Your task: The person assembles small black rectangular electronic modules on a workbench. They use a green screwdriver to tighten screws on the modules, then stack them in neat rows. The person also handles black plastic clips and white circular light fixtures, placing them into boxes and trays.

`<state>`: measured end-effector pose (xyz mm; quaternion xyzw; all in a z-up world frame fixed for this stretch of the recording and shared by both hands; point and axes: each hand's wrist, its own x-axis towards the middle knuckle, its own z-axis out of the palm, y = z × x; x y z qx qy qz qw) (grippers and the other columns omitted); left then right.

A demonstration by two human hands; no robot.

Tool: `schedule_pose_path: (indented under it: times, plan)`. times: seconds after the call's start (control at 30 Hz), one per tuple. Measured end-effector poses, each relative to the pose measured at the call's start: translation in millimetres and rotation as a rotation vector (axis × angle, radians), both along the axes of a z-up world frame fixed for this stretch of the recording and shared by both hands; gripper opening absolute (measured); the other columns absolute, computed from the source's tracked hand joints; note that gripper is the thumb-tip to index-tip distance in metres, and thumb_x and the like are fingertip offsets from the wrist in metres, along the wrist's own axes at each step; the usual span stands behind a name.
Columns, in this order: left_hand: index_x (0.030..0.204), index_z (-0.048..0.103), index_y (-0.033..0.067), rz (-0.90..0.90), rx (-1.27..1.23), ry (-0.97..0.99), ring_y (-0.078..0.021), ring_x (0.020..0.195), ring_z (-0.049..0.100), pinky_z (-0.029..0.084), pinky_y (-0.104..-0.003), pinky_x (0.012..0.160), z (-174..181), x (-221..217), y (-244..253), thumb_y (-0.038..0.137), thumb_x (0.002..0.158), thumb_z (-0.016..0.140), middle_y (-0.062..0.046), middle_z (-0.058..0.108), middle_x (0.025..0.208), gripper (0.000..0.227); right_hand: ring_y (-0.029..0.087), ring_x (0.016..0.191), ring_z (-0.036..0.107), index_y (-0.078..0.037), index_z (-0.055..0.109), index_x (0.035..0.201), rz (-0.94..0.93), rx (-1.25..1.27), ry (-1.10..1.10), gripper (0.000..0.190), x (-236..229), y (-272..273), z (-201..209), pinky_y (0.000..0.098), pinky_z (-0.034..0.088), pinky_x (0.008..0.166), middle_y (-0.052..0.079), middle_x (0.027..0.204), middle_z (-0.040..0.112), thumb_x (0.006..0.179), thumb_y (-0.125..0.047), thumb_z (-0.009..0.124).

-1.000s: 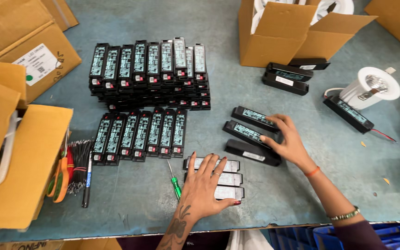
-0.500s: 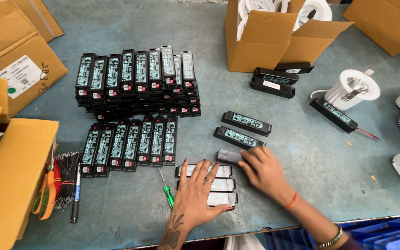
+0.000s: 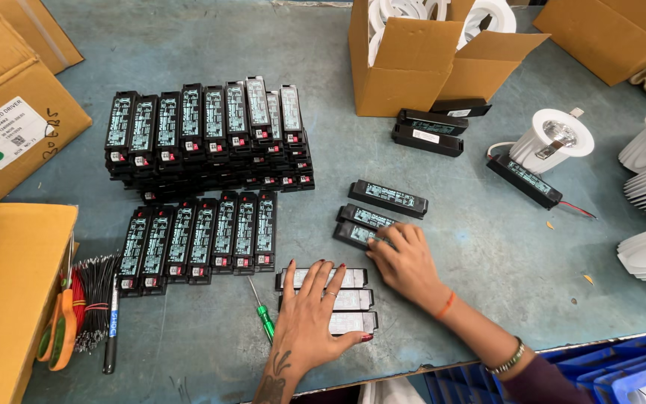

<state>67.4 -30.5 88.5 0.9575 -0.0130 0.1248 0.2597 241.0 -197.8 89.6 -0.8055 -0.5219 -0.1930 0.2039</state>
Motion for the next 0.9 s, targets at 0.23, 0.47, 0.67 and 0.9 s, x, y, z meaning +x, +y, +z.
schedule_pose_path:
  times: [0.23,0.47,0.67,0.9]
  plan:
    - [0.148,0.04,-0.0028,-0.006,0.034,0.014,-0.0372,0.143,0.034,0.003,-0.063,0.119,2.1,-0.6,0.4,0.075,0.07,0.074,-0.027,0.045,0.146,0.115,0.049,0.132,0.037,-0.001,0.053,0.142,-0.164,-0.035,-0.133,0.12,42.6,21.9,17.1,0.0682,0.025,0.108,0.034,0.142,0.043,0.048,-0.071,0.082]
    - [0.148,0.042,-0.0007,-0.017,0.036,-0.051,-0.038,0.143,0.035,0.005,-0.064,0.119,-1.3,-1.1,0.7,0.077,0.072,0.071,-0.027,0.046,0.146,0.113,0.041,0.133,0.045,-0.011,0.047,0.151,-0.113,-0.122,0.221,0.103,31.6,19.0,-2.2,0.0521,0.032,0.111,0.024,0.146,0.047,0.069,-0.065,0.079]
    - [0.149,0.045,0.0019,0.018,-0.012,-0.076,-0.0386,0.143,0.036,0.009,-0.063,0.121,-3.2,-12.6,-4.1,0.076,0.073,0.074,-0.028,0.042,0.147,0.11,0.04,0.131,0.046,-0.01,0.053,0.147,0.045,-0.161,0.247,0.09,15.7,18.9,6.0,0.0493,0.033,0.109,0.021,0.145,0.049,0.075,-0.059,0.076]
    - [0.155,0.037,0.0045,0.061,0.078,-0.19,-0.037,0.153,0.018,0.007,-0.064,0.119,-9.5,-19.9,-7.9,0.078,0.069,0.073,-0.025,0.024,0.164,0.118,0.04,0.133,0.046,-0.011,0.057,0.145,0.135,-0.161,0.304,0.075,4.5,24.0,12.7,0.0496,0.033,0.111,0.02,0.146,0.05,0.082,-0.048,0.072]
